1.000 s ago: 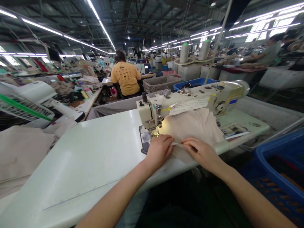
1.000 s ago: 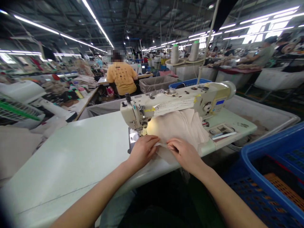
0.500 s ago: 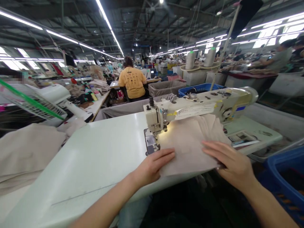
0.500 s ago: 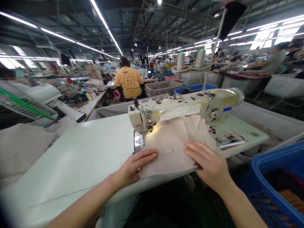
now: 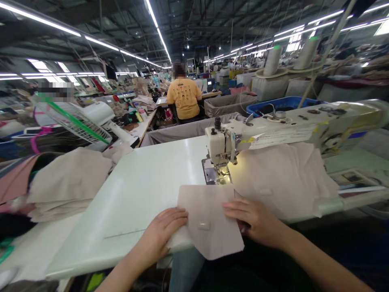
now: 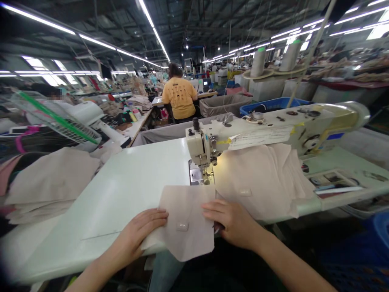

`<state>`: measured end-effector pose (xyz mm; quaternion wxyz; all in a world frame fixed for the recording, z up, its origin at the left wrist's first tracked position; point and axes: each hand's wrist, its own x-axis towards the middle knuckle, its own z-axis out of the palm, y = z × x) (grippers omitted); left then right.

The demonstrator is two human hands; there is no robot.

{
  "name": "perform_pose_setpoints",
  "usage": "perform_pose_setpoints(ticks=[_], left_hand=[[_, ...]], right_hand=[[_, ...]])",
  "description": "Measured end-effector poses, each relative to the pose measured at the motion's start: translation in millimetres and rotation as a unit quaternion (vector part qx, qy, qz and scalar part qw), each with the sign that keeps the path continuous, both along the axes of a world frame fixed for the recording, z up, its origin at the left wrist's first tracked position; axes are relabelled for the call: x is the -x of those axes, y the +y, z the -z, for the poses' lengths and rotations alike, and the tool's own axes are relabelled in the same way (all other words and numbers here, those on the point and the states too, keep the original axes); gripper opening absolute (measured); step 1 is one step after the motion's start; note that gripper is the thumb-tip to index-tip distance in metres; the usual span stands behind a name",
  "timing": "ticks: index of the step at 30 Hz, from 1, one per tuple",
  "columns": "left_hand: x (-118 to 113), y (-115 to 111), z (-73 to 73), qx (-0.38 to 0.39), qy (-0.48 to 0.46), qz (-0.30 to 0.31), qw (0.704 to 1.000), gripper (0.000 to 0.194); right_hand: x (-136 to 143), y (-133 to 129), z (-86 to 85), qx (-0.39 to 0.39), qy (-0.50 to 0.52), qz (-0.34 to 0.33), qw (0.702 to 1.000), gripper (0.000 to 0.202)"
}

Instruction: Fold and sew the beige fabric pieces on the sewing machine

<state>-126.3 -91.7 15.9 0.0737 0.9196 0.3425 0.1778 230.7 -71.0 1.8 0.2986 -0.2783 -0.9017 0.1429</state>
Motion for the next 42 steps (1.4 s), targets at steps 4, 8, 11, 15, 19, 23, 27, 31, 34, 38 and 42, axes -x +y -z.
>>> perform_pose_setpoints(ticks=[4,8,11,15,19,23,27,31,34,38,42], left_hand=[[-6,6,-9.6,0.053,-0.089,-0.044,0.994,0.037],[-25,17,-19.4,0.154,-0.161,-0.199,0.954,0.03],[-35,23,-17.0,0.177,-0.168,-0.288,0.926,0.04],[-38,23,-10.1,0.157,-0.164,-0.333,0.915,0.038],[-40,19,-7.0,0.121,-0.161,-0.345,0.917,0.036],[-44,17,-4.0,0.088,-0.15,-0.365,0.915,0.038],[-48,14,0.3,0.081,-0.16,-0.382,0.907,0.027],[-49,10,6.6,0.073,-0.181,-0.412,0.89,0.048],[-47,8,12.5,0.049,-0.181,-0.382,0.905,0.053],[-44,5,17.8,0.02,-0.16,-0.35,0.923,0.061],[-42,1,14.6,0.032,-0.141,-0.301,0.943,0.056]], right_hand=[[1,12,-0.8,0.078,0.009,-0.004,0.997,0.042],[10,11,-11.0,0.227,0.066,0.096,0.967,0.03],[23,6,-11.6,0.339,0.159,0.143,0.916,0.037],[42,2,4.2,0.372,0.311,0.26,0.835,0.049],[50,5,12.7,0.337,0.314,0.365,0.809,0.048],[48,10,5.5,0.311,0.2,0.345,0.863,0.023],[47,16,0.1,0.304,0.148,0.32,0.885,0.022],[49,20,-2.4,0.293,0.142,0.302,0.896,0.022],[49,22,-3.5,0.288,0.136,0.301,0.899,0.023],[48,23,-1.6,0.283,0.12,0.304,0.902,0.022],[46,24,-1.0,0.285,0.099,0.306,0.903,0.025]])
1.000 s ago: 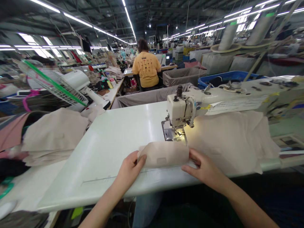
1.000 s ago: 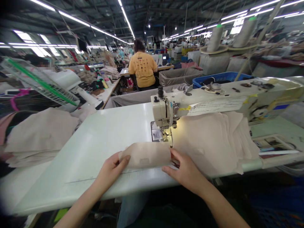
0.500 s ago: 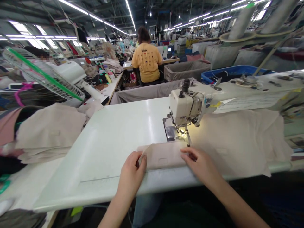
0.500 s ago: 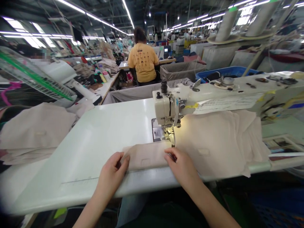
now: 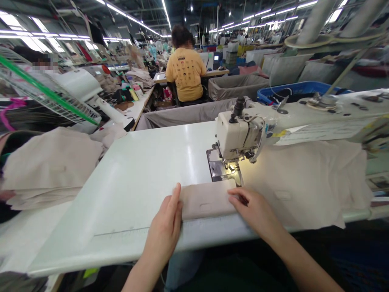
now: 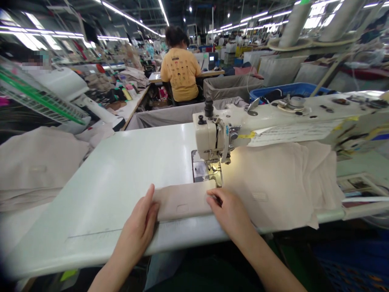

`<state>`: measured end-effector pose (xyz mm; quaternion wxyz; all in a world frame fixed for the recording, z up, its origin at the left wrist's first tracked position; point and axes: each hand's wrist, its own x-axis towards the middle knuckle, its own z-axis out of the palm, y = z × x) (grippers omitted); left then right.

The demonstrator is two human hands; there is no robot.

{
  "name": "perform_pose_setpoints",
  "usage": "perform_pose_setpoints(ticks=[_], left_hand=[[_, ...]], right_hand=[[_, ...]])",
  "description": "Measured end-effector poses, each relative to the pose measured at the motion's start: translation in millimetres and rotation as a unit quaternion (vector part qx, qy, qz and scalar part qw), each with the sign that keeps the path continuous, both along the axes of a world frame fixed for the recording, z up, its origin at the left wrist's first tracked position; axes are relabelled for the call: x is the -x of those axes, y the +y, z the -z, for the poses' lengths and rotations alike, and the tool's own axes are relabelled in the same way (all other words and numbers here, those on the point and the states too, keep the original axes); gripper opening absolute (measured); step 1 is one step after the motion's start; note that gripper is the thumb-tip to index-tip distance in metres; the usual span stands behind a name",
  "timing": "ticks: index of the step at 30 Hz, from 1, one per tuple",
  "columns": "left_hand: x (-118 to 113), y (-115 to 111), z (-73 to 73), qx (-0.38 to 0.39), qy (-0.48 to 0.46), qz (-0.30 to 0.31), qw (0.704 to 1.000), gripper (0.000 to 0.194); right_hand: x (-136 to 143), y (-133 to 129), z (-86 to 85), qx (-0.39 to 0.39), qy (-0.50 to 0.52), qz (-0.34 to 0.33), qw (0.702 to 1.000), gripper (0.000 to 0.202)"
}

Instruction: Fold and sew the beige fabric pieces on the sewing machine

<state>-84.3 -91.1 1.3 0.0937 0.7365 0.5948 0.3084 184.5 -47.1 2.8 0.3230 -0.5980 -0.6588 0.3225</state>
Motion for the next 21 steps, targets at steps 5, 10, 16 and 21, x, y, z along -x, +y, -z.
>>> perform_pose_setpoints(ticks=[5,10,16,21], left_hand=[[1,-3,-4.6,0.011,-0.025,0.006,1.0,0.045],[-4,1,-3.1,0.01,-0.049,-0.036,0.998,0.033],[-9,4,-6.6,0.037,-0.055,-0.059,0.996,0.027],[-9,5,-6.3,0.037,-0.052,-0.067,0.996,0.028]], right_hand=[[-2,-2,-1.5,0.005,-0.02,0.005,1.0,0.028],[-6,-2,2.2,0.0,-0.035,0.009,0.999,0.029],[-7,-2,2.3,0.004,-0.049,0.012,0.999,0.032],[-5,-2,-5.1,0.059,-0.055,0.022,0.997,0.036]])
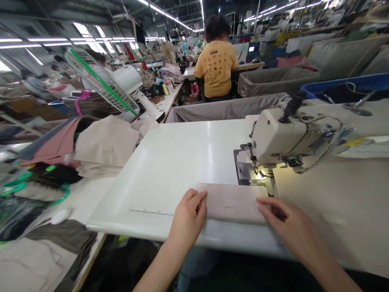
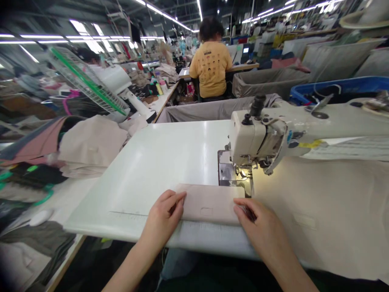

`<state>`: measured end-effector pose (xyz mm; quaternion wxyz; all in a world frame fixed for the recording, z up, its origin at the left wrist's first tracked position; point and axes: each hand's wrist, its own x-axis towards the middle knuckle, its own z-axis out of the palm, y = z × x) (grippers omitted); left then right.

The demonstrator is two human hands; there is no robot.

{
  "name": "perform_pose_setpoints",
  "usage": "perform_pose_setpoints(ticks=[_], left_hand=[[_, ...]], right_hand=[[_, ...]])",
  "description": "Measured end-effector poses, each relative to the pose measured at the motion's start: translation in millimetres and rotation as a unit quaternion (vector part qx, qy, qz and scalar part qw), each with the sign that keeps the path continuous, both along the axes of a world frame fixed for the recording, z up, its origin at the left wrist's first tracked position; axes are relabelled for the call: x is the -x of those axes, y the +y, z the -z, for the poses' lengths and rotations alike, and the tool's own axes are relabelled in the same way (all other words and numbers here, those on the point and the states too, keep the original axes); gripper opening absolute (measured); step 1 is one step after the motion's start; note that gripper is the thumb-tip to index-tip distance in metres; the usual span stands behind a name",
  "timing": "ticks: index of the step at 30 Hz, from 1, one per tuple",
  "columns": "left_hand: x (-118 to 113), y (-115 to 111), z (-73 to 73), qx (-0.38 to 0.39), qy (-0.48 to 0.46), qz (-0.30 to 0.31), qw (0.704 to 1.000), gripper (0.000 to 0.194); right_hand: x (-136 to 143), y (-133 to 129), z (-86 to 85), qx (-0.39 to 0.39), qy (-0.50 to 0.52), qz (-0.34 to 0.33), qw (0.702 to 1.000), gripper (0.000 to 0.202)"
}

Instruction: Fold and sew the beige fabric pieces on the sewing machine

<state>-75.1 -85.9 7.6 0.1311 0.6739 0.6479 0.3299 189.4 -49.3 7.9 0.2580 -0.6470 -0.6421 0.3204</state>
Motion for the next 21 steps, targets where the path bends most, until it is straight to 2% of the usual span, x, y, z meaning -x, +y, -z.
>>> perform_pose_setpoints(ticks=[15,21], left_hand=[[2.1,5.2,-0.1,0.019,0.013,-0.007,1.0,0.03],[-0.6,6.5,-4.2,0.031,0.024,-0.012,0.999,0.029]], right_hand=[[1.0,1.9,-4.5,0.037,-0.009,0.021,0.999,0.043],[0.6,1.1,-4.0,0.039,-0.006,0.018,0.999,0.043]])
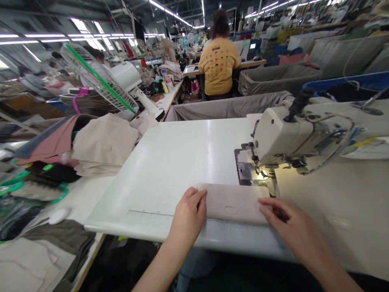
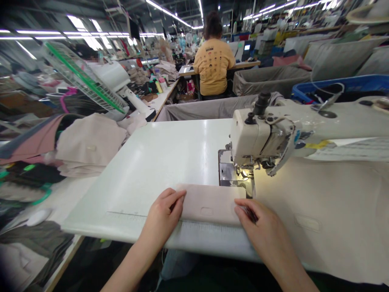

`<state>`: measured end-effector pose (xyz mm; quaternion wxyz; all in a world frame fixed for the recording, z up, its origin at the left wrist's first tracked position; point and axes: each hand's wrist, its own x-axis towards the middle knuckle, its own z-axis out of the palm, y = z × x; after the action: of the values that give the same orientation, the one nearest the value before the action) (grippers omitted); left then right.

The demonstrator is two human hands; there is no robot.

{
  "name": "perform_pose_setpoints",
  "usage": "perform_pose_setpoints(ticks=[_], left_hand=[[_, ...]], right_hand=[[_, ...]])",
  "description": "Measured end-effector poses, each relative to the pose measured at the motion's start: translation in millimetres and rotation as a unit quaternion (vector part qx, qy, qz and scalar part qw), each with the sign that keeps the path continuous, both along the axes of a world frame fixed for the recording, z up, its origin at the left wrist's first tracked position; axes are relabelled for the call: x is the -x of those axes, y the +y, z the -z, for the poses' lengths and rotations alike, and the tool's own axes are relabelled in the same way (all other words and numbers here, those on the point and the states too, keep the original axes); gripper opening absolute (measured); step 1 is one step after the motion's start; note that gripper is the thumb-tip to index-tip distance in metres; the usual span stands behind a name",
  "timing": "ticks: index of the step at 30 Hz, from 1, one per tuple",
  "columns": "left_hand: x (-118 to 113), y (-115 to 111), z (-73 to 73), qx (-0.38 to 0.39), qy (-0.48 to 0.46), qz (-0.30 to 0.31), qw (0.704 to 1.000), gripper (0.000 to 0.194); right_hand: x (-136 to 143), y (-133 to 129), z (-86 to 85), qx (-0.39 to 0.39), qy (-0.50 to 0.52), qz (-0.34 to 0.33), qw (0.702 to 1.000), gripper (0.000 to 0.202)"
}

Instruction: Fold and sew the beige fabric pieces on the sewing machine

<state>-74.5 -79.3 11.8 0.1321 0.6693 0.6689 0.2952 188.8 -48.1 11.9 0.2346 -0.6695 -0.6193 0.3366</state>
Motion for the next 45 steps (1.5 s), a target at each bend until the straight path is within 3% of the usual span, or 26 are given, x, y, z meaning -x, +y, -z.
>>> perform_pose_setpoints(ticks=[10,26,35,40,45], left_hand=[[4,6,-2.8,0.013,0.024,0.012,1.0,0.033],[13,14,1.1,-0.028,0.028,0.022,0.999,0.032],[13,15,0.2,-0.03,0.031,0.026,0.999,0.032],[13,14,2.2,-0.027,0.045,0.033,0.998,0.032],[8,8,-0.4,-0.049,0.167,0.011,0.985,0.029]], right_hand=[[2,0,5.8,-0.064,0.043,0.002,0.997,0.034],[8,4,-5.3,-0.056,0.053,-0.016,0.997,0.024],[7,5,-1.6,-0.059,0.053,-0.014,0.997,0.021],[9,6,0.3,-0.061,0.03,-0.026,0.997,0.019],[7,4,-3.8,-0.132,-0.1,-0.093,0.982,0.018]])
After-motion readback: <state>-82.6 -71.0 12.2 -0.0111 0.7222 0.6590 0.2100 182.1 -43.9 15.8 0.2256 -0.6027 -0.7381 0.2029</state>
